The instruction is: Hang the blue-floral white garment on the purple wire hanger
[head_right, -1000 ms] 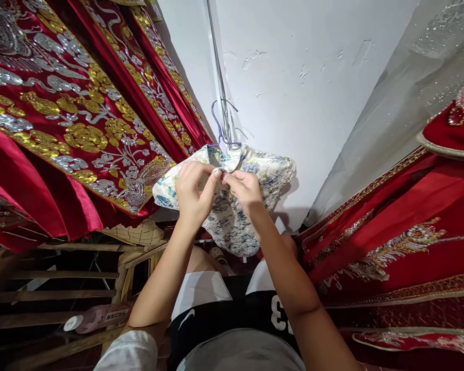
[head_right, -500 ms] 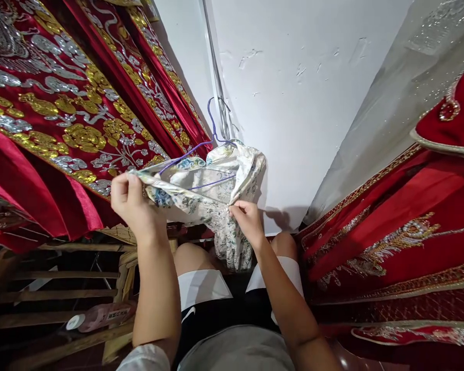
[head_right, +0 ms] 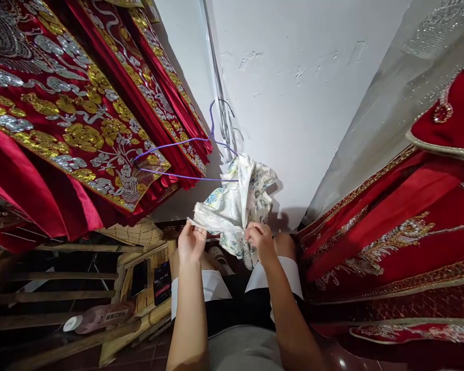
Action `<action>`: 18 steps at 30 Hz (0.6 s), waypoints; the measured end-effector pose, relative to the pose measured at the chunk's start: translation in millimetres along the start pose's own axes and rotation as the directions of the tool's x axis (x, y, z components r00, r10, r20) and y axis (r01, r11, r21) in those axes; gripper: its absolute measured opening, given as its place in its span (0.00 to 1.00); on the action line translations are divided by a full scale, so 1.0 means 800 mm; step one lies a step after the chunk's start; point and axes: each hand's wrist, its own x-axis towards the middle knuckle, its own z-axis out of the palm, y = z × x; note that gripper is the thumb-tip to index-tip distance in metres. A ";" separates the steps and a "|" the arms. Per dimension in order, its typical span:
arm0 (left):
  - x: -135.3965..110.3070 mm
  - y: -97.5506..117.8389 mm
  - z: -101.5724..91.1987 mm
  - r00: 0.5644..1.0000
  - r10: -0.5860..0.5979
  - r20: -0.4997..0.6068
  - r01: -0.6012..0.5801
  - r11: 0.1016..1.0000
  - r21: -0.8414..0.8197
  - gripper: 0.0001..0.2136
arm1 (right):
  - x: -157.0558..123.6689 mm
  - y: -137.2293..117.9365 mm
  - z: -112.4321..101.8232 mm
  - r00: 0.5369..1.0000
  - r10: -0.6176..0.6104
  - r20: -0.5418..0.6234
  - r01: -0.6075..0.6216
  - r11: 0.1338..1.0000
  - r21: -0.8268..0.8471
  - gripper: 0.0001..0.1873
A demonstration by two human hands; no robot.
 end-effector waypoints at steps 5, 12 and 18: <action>-0.034 -0.010 0.022 0.943 0.134 0.303 -0.190 0.968 0.164 0.12 | -0.008 -0.005 -0.011 0.841 0.301 0.449 -0.200 0.945 -0.258 0.12; -0.091 -0.022 0.038 0.777 -0.049 0.627 -0.295 0.852 0.433 0.16 | 0.007 0.018 0.000 0.991 0.080 0.104 -0.066 0.989 -0.132 0.14; -0.126 -0.021 0.050 0.502 -0.229 0.834 -0.583 0.623 0.522 0.10 | 0.009 0.049 -0.014 0.995 -0.092 0.027 0.095 0.938 -0.335 0.16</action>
